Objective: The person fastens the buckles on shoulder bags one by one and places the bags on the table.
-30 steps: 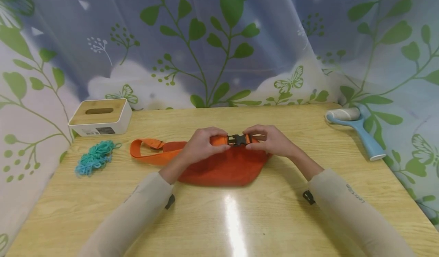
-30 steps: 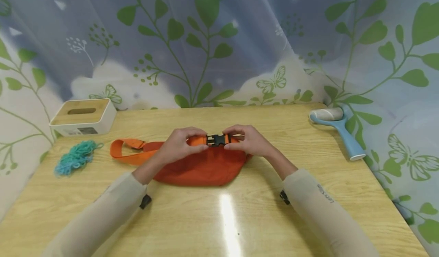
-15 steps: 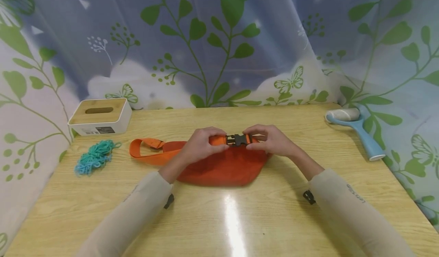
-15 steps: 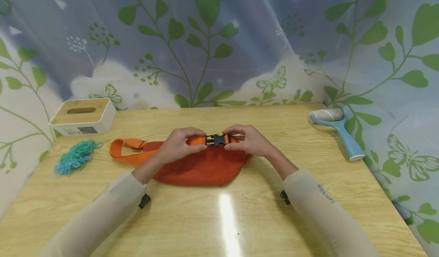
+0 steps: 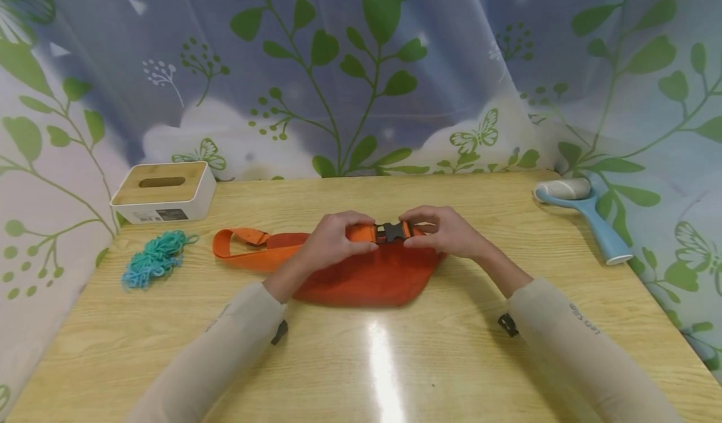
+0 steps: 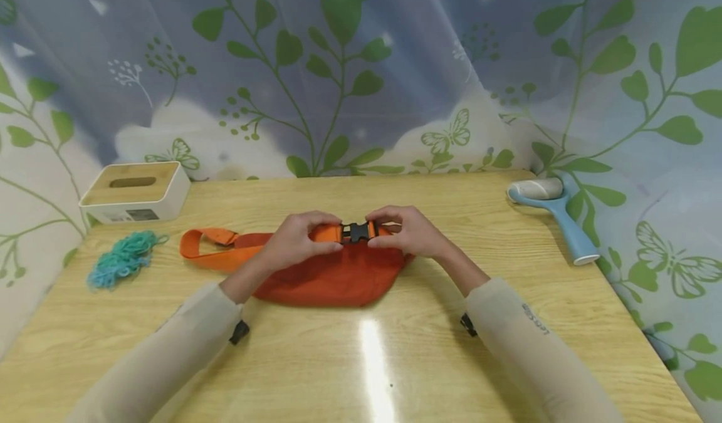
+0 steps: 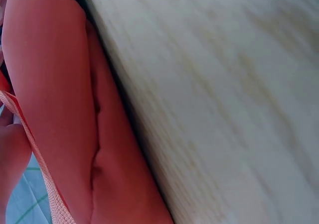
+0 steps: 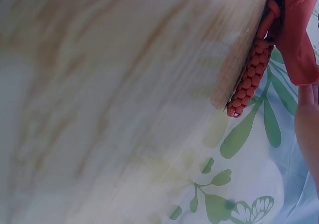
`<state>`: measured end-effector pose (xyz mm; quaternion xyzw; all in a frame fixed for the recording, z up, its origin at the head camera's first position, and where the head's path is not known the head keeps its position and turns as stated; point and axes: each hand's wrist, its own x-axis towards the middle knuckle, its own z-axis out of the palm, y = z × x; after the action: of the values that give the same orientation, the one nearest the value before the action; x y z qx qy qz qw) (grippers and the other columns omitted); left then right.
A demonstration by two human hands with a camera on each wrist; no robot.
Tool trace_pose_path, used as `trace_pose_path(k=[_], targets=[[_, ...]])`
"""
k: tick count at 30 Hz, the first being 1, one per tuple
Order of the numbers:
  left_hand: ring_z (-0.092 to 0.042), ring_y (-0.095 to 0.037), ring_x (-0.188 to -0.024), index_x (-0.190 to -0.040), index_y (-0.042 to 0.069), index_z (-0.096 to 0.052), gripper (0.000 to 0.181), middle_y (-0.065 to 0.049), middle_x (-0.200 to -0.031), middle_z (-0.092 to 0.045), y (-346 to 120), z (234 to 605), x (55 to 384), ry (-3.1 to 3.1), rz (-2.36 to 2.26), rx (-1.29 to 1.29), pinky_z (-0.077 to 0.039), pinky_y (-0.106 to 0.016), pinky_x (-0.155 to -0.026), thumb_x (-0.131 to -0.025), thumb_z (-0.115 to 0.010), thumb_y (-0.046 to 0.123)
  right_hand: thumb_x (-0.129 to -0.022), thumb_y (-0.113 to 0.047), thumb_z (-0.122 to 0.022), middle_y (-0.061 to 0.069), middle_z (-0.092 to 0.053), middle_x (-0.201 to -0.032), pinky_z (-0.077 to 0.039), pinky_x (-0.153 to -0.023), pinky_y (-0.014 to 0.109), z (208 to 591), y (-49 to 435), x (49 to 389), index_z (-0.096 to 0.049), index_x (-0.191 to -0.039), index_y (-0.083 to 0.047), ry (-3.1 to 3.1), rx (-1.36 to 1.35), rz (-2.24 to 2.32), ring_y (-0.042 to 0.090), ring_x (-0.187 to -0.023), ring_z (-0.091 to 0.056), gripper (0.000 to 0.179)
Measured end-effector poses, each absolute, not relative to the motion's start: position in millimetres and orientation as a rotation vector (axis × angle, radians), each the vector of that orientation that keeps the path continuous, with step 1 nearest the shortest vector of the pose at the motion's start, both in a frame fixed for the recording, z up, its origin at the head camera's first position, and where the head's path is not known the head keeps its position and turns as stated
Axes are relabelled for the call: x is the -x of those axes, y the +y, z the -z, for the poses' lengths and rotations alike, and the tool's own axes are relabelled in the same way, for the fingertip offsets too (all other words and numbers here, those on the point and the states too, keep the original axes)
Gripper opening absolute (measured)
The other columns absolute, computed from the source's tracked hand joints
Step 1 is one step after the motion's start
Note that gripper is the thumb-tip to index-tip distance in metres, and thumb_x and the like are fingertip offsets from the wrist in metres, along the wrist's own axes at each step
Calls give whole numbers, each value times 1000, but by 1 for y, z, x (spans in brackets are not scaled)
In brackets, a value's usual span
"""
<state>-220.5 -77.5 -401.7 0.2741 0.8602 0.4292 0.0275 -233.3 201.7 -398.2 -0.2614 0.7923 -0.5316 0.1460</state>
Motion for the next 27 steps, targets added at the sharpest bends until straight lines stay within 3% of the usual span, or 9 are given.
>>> trace_pose_path(k=[9, 27], targets=[[-62, -23, -111, -123, 5, -71, 47, -7, -123, -69, -78, 401, 219, 2646, -1337, -822, -49, -40, -97, -82, -87, 23, -82, -8, -86, 15, -66, -126, -51, -99, 41, 399, 199, 230, -68, -124, 1, 2400, 790, 1466, 33, -120, -62, 47], [-63, -20, -104, -125, 7, -69, 48, -4, -120, -69, -80, 398, 221, 2634, -1356, -797, -50, -40, -94, -83, -86, 24, -83, -4, -84, 20, -64, -127, -50, -100, 42, 397, 199, 231, -67, -125, 3, 2369, 780, 1518, 37, -122, -61, 46]])
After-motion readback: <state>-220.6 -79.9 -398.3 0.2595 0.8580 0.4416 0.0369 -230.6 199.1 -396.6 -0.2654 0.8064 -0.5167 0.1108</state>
